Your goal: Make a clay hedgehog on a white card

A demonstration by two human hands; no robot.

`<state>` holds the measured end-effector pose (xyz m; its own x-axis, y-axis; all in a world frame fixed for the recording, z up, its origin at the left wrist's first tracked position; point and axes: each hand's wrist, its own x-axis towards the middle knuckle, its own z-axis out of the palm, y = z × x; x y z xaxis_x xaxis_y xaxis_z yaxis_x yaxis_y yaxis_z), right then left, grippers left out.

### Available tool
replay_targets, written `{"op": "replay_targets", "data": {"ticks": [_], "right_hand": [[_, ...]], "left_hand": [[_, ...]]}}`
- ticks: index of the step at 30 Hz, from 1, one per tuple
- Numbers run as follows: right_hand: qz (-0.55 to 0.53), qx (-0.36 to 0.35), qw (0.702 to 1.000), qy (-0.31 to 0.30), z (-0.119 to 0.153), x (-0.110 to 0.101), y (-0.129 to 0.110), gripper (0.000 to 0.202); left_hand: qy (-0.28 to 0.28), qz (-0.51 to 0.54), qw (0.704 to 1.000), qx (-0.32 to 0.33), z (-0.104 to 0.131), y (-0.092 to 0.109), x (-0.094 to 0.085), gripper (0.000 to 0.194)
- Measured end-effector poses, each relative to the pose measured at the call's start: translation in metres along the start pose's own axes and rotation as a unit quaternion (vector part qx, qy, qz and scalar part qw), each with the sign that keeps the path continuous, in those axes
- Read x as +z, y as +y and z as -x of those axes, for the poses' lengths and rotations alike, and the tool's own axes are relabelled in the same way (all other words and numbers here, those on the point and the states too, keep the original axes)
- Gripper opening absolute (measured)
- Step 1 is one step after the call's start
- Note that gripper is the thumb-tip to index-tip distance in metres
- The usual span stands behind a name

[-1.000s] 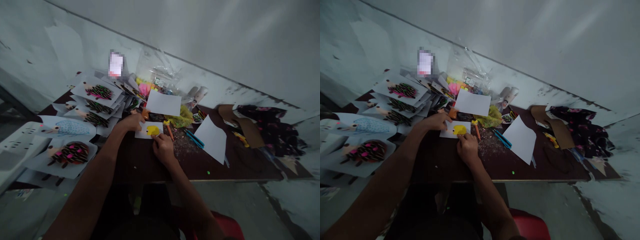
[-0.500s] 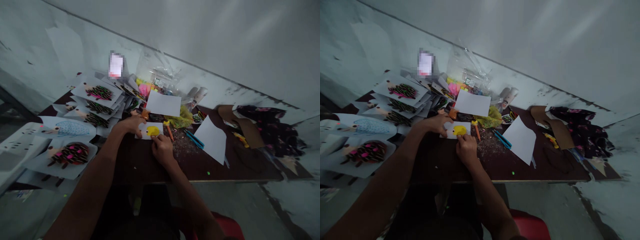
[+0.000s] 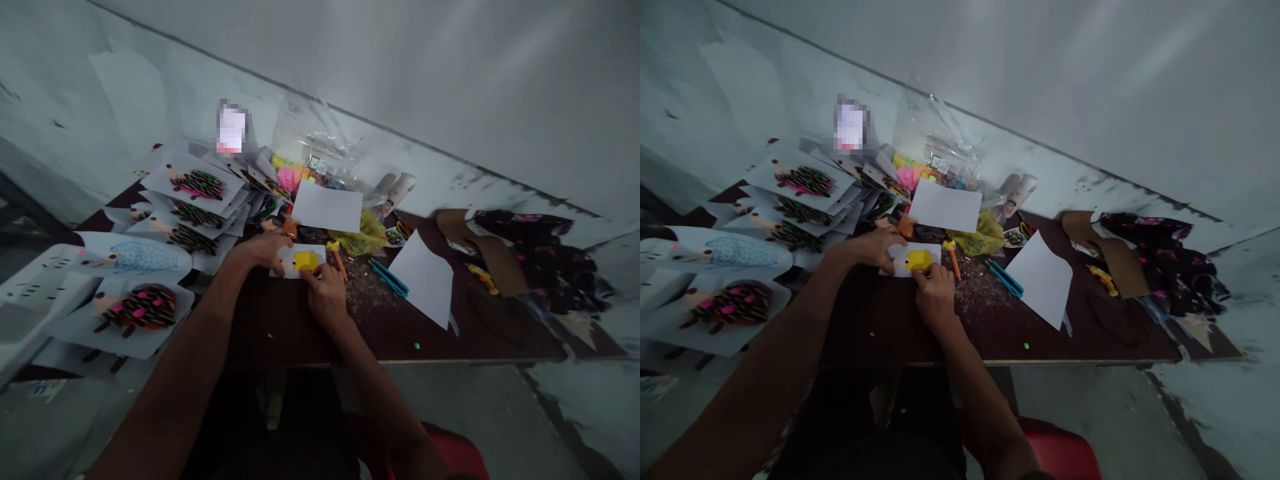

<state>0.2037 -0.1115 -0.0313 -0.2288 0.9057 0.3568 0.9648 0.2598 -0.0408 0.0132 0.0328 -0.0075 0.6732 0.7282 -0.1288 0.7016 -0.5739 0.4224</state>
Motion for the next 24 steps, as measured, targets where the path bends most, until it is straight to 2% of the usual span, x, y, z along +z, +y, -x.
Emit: {"op": "replay_targets", "data": {"ticks": [6,15,24], "right_hand": [[-0.019,0.018,1.0,0.011,0.0005,0.0,0.0043,0.037],[0.001,-0.014,1.0,0.021,0.0031,0.0017,0.0018,0.031],[-0.004,-0.002,0.999,0.032,0.0023,0.0024,0.0029,0.032]], "left_hand": [[-0.005,-0.009,1.0,0.004,-0.0002,-0.0012,-0.0005,0.079],[-0.019,-0.013,1.0,0.012,0.0036,0.0032,-0.0056,0.078],[-0.017,-0.004,1.0,0.008,0.0007,-0.0008,-0.0032,0.076]]}}
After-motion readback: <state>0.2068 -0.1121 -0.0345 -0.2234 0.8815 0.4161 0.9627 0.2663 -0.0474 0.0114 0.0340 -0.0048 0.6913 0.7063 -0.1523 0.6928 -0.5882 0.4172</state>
